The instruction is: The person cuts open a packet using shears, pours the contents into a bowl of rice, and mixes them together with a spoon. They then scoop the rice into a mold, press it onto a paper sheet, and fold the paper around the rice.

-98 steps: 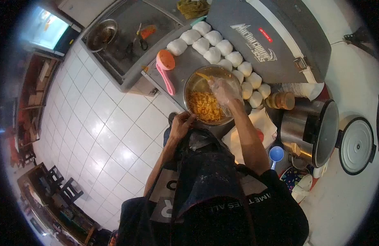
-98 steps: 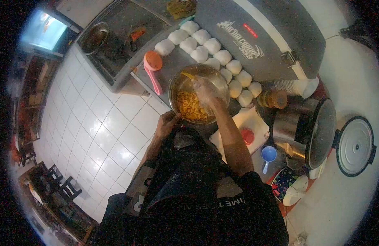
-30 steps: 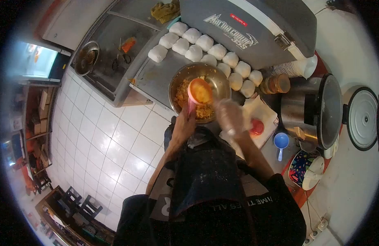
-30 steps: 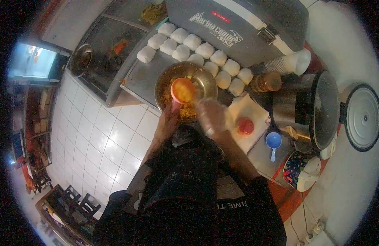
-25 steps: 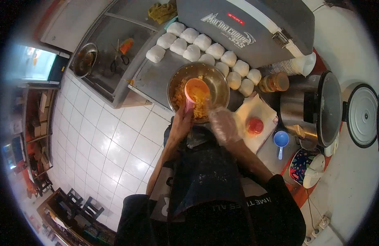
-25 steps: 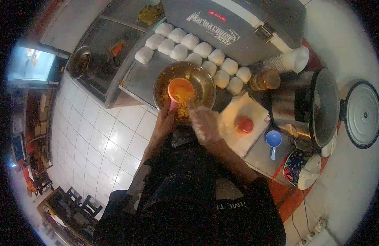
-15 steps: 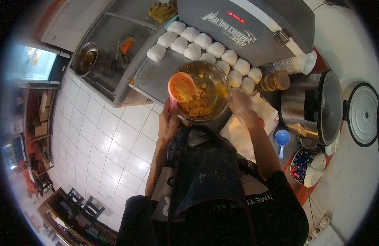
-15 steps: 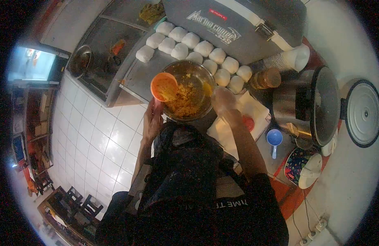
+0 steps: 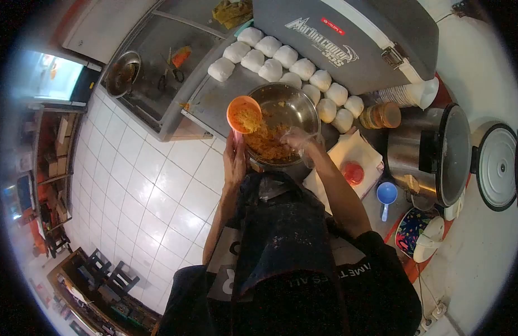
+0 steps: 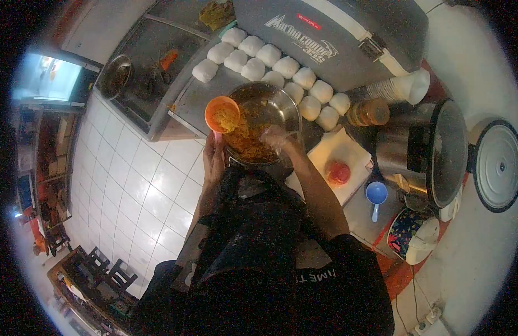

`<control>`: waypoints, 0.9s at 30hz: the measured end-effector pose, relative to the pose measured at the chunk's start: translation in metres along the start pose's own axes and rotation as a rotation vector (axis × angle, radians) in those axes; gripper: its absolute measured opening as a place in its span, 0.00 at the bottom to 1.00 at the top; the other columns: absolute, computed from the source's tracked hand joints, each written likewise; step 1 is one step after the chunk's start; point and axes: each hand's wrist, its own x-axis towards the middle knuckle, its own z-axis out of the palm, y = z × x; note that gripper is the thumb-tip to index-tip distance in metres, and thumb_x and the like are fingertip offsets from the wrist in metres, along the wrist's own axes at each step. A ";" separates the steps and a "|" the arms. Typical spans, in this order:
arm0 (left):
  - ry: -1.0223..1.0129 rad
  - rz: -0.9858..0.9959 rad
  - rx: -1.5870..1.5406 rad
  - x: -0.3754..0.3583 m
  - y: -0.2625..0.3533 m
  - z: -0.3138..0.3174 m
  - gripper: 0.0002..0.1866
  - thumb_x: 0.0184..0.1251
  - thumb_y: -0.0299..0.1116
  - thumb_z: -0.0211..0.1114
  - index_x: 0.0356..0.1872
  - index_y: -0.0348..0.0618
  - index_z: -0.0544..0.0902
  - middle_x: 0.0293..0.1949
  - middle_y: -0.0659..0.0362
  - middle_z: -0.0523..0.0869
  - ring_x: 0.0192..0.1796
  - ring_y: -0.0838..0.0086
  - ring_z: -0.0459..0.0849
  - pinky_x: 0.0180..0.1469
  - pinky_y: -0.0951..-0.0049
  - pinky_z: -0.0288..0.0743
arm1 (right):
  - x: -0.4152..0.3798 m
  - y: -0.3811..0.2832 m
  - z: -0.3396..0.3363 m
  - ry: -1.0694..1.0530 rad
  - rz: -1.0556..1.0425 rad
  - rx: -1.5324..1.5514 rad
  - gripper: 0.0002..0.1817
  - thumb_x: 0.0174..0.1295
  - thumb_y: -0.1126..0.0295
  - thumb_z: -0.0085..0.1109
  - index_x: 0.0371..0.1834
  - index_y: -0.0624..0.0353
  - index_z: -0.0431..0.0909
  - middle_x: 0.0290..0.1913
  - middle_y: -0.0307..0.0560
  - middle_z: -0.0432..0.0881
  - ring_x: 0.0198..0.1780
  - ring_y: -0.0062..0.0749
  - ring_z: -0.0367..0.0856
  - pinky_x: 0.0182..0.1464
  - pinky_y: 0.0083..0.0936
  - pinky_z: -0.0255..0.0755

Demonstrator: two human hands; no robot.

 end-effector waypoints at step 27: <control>-0.205 -0.052 0.305 -0.005 0.003 0.035 0.21 0.74 0.34 0.51 0.63 0.35 0.70 0.32 0.56 0.80 0.27 0.77 0.75 0.27 0.74 0.69 | -0.131 -0.056 0.109 0.623 -0.359 -1.355 0.23 0.63 0.72 0.52 0.63 0.61 0.70 0.40 0.59 0.80 0.40 0.49 0.82 0.43 0.40 0.78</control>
